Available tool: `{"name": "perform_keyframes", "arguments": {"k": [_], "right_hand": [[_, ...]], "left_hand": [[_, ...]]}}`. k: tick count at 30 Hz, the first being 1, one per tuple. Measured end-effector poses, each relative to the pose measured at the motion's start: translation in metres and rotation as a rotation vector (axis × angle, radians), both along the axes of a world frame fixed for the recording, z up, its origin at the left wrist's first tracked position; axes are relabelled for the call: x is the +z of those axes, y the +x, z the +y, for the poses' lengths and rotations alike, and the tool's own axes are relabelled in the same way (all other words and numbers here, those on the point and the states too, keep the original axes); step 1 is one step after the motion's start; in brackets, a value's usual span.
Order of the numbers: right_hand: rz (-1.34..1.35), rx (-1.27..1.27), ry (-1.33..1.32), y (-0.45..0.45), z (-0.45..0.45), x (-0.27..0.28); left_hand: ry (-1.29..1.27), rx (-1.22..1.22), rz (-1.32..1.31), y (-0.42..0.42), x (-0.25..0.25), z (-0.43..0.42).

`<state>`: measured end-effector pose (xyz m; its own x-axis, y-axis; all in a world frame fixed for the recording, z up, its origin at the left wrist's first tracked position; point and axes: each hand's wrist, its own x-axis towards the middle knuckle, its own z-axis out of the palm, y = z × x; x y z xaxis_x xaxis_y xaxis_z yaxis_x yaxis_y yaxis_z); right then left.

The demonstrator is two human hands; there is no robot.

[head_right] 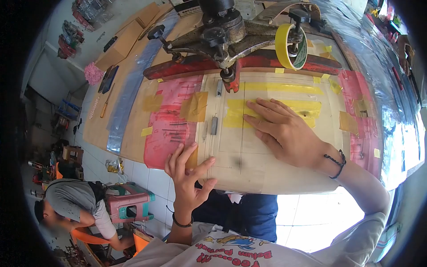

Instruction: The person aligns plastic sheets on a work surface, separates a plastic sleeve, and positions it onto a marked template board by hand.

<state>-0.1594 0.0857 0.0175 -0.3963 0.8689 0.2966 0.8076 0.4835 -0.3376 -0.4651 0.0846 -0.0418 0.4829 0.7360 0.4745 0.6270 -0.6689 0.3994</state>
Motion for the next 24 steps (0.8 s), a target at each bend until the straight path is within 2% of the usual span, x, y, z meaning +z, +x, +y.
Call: {"name": "perform_keyframes", "arguments": {"k": [24], "right_hand": [[0.035,0.004,0.041,0.0026,-0.0007,-0.0044]], "left_hand": [[0.046,0.009,0.040,0.0033,0.0033,-0.0017]]}}
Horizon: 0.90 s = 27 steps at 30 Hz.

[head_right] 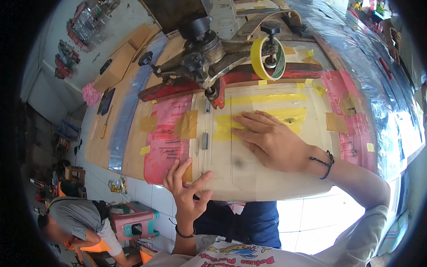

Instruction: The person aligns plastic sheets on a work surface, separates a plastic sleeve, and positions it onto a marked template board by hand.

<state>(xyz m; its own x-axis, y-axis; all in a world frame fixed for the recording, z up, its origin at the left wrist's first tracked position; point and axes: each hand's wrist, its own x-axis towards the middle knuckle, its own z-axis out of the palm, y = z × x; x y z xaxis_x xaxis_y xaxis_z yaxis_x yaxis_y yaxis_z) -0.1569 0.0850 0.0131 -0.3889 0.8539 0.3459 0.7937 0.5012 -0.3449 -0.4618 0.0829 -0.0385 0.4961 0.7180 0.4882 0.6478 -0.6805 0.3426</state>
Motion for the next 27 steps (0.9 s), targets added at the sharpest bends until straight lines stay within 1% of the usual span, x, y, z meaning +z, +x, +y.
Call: {"name": "perform_keyframes", "arguments": {"k": [2,8,11,14,17,20,23,26,27], "right_hand": [[0.008,-0.001,0.005,0.000,-0.001,0.000],[0.033,-0.002,0.010,0.000,-0.002,-0.002],[0.058,-0.007,0.006,-0.001,-0.002,-0.004],[0.089,-0.025,0.004,-0.003,-0.004,-0.002],[0.089,0.035,-0.002,0.000,-0.005,0.001],[0.018,0.069,0.016,-0.002,-0.009,0.001],[0.044,0.078,0.013,-0.002,-0.010,0.000],[0.078,0.083,0.029,-0.002,-0.009,-0.001],[0.099,0.087,0.030,-0.002,-0.009,-0.001]], "left_hand": [[-0.014,-0.003,-0.029,0.000,-0.001,0.000],[-0.022,-0.014,0.045,-0.004,0.002,-0.001],[-0.049,-0.029,0.026,-0.006,0.001,-0.001],[-0.022,-0.047,0.077,-0.007,0.003,-0.001],[-0.016,-0.114,0.042,-0.011,0.003,0.000],[0.001,-0.142,0.047,-0.015,-0.001,-0.001],[-0.056,-0.141,0.013,-0.014,0.000,-0.002],[-0.064,-0.107,0.023,-0.010,0.007,-0.007],[-0.022,-0.092,0.031,-0.010,0.006,-0.010]]}}
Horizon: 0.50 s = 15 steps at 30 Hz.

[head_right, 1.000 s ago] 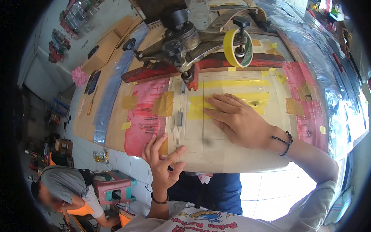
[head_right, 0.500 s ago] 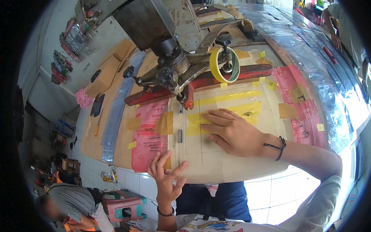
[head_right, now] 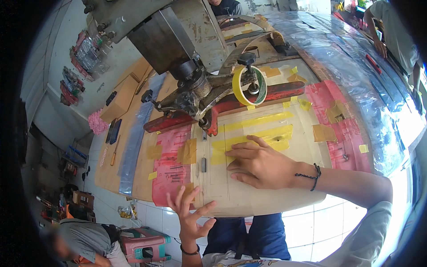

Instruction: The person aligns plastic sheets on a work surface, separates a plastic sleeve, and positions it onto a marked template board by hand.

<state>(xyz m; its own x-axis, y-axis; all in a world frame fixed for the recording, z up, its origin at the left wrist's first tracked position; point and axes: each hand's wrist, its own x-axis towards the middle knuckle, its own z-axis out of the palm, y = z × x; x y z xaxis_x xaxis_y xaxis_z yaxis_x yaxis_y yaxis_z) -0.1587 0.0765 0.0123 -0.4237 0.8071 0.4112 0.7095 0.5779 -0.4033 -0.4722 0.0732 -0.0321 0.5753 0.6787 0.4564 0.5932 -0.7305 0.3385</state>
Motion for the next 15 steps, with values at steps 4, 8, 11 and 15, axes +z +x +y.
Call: {"name": "perform_keyframes", "arguments": {"k": [4,8,11,15], "right_hand": [[0.038,0.021,0.020,0.000,-0.002,0.002],[0.036,0.049,0.032,-0.001,-0.004,0.006],[0.061,0.063,0.044,-0.001,-0.003,0.005],[0.063,0.068,0.040,-0.001,-0.003,0.003]], "left_hand": [[0.109,-0.011,0.016,0.001,0.001,-0.014],[-0.024,-0.214,-0.046,0.009,0.018,-0.032],[-0.132,-0.373,-0.100,0.023,0.019,-0.037],[-0.215,-0.432,-0.039,0.033,0.009,-0.039]]}}
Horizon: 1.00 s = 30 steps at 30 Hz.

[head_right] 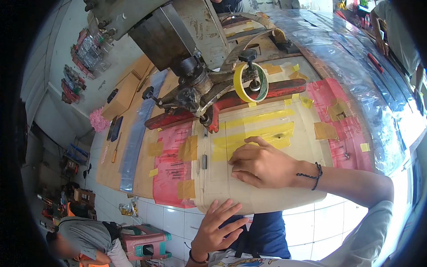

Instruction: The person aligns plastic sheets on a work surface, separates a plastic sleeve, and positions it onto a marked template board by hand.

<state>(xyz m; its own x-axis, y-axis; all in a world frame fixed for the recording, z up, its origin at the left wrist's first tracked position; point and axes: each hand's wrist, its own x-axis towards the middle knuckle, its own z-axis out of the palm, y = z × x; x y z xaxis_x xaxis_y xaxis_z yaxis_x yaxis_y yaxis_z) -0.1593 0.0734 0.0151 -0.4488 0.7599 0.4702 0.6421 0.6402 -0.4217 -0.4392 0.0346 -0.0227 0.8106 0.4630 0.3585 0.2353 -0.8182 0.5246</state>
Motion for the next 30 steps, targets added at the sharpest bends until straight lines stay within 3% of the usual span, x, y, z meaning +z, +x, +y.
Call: {"name": "perform_keyframes", "arguments": {"k": [30], "right_hand": [[0.019,0.030,0.030,0.0002,0.0005,0.0009]], "left_hand": [[-0.046,0.038,0.072,0.0095,-0.0081,-0.0064]]}}
